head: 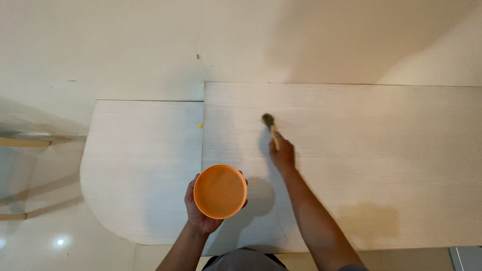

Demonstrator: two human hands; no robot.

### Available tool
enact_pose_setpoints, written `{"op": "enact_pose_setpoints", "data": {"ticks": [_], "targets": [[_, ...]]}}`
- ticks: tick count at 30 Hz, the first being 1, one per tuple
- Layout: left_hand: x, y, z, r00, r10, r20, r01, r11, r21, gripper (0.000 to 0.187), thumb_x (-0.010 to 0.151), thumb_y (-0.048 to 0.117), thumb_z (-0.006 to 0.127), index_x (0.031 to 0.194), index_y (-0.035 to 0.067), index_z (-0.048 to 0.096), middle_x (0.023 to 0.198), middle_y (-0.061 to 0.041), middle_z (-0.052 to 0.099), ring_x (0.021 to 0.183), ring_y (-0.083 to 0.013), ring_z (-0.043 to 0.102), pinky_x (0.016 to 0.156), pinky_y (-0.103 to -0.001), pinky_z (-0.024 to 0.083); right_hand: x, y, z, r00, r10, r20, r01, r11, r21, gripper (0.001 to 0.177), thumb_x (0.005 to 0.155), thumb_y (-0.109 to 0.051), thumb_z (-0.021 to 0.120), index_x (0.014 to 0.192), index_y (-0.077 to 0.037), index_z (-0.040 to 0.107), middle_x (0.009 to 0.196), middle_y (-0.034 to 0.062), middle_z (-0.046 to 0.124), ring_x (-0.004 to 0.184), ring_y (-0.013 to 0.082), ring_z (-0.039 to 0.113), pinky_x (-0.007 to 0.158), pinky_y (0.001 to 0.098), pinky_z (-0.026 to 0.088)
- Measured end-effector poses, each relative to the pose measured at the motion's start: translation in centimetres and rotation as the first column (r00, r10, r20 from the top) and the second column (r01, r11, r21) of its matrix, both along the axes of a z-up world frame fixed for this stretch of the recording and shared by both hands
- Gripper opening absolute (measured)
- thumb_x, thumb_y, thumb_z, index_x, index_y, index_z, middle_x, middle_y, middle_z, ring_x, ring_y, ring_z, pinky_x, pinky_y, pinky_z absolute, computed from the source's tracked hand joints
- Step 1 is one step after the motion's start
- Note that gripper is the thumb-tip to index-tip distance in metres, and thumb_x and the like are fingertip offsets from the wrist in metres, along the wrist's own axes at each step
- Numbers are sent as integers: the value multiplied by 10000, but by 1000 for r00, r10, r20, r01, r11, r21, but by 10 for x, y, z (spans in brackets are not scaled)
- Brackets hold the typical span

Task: The person paints the top surface of a white desk using a brush and a container of liquid.

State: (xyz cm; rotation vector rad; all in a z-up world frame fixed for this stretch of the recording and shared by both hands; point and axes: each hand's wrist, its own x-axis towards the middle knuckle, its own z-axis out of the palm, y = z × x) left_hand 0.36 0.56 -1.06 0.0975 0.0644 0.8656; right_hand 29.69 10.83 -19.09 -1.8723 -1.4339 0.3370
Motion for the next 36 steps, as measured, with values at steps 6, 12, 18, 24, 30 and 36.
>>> {"op": "enact_pose_setpoints", "data": {"ticks": [6,12,18,24,30,36], "targets": [[-4,-10,4,997,12,-77,-16,998,-57,746,983,614,350,1442,41,486,1419,-220,530,1298,-404,542,952,-594,553,34,-18,10,986,-153,71,158,985,-68,385,1011,-235,596,1325,-19,651,865,228,735,743,347,719,699,436,586],[-8,-18,5,999,14,-35,-15,1000,-17,757,1008,614,336,1453,20,484,1433,-226,531,1305,-404,537,976,-577,544,-22,-11,27,995,-96,-37,82,957,-280,442,1009,-253,569,1392,-33,585,837,210,704,694,316,710,662,420,589],[-8,-26,5,997,31,-76,-34,999,-41,729,1002,600,339,1447,43,487,1445,-216,521,1327,-410,531,976,-610,533,-52,-22,15,991,129,29,-126,988,-89,404,1001,-232,618,1362,-52,644,915,232,727,804,346,702,758,431,574],[-8,-32,2,1000,-3,-17,4,1000,17,762,1021,613,342,1477,17,477,1447,-247,520,1311,-423,520,999,-599,524,-4,-41,20,998,-26,-65,16,989,-147,432,968,-227,606,1363,-53,615,917,220,725,767,337,732,710,422,591],[-11,-38,2,999,-17,-28,15,999,-41,781,1010,623,328,1465,6,476,1447,-237,515,1317,-406,519,997,-591,532,26,-61,22,989,-126,80,134,985,-111,403,1026,-241,584,1364,-27,625,867,210,736,743,327,717,709,428,582],[-8,-45,-1,997,9,-81,-11,1000,-29,744,983,621,314,1440,62,493,1424,-234,519,1305,-412,541,972,-627,531,-28,-54,26,989,-126,-76,100,955,-280,448,998,-266,584,1409,-86,594,842,207,702,713,344,700,686,444,591]]}}
